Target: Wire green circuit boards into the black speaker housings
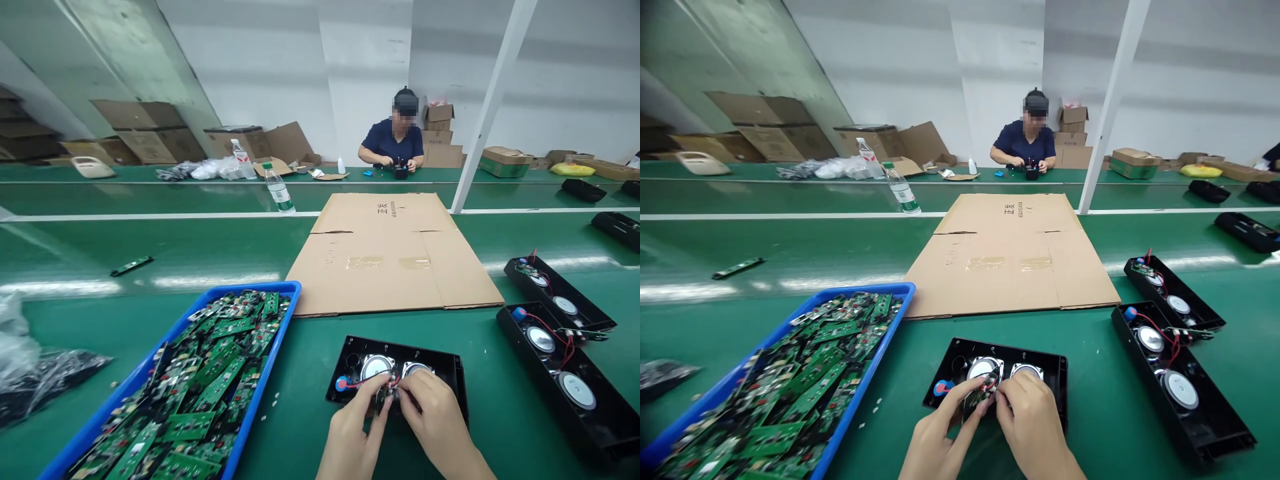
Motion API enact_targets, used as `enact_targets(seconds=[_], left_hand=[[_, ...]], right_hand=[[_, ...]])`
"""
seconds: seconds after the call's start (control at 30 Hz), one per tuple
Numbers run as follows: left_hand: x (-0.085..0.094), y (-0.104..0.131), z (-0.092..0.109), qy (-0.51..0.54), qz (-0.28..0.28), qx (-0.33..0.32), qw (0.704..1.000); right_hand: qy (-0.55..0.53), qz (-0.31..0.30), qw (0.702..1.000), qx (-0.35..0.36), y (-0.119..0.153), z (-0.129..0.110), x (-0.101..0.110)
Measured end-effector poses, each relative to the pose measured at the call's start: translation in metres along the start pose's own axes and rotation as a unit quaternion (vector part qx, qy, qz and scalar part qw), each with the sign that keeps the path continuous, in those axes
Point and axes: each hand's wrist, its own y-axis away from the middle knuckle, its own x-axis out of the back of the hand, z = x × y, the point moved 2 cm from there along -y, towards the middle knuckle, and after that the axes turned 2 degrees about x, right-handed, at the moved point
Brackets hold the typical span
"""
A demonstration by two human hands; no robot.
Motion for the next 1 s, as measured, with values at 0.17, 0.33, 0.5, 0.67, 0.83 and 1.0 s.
enact_targets(seconds=[0.17,0.33,0.5,0.67,0.83,1.0], left_hand=[[0.000,0.002,-0.004,-0.001,-0.022,-0.017,1.000],[0.002,0.000,0.000,0.000,-0.033,-0.057,0.998],[0.002,0.001,0.004,-0.007,-0.027,-0.064,0.998],[0.000,0.003,0.003,0.004,-0.029,-0.047,0.998],[-0.002,0.001,0.001,0.004,-0.038,-0.041,0.998],[0.002,-0.002,0.003,0.000,-0.046,-0.053,0.998]], right_hand=[[-0.051,-0.008,0.999,-0.017,0.003,0.004,0.000],[-0.127,-0.045,0.988,-0.078,0.003,0.009,0.001],[-0.109,-0.066,0.990,-0.058,0.001,0.008,0.003],[-0.066,-0.059,0.996,-0.033,0.003,0.007,0.002],[-0.050,-0.042,0.998,-0.014,0.004,0.006,0.001],[0.016,-0.051,0.995,-0.085,0.007,0.009,0.018]])
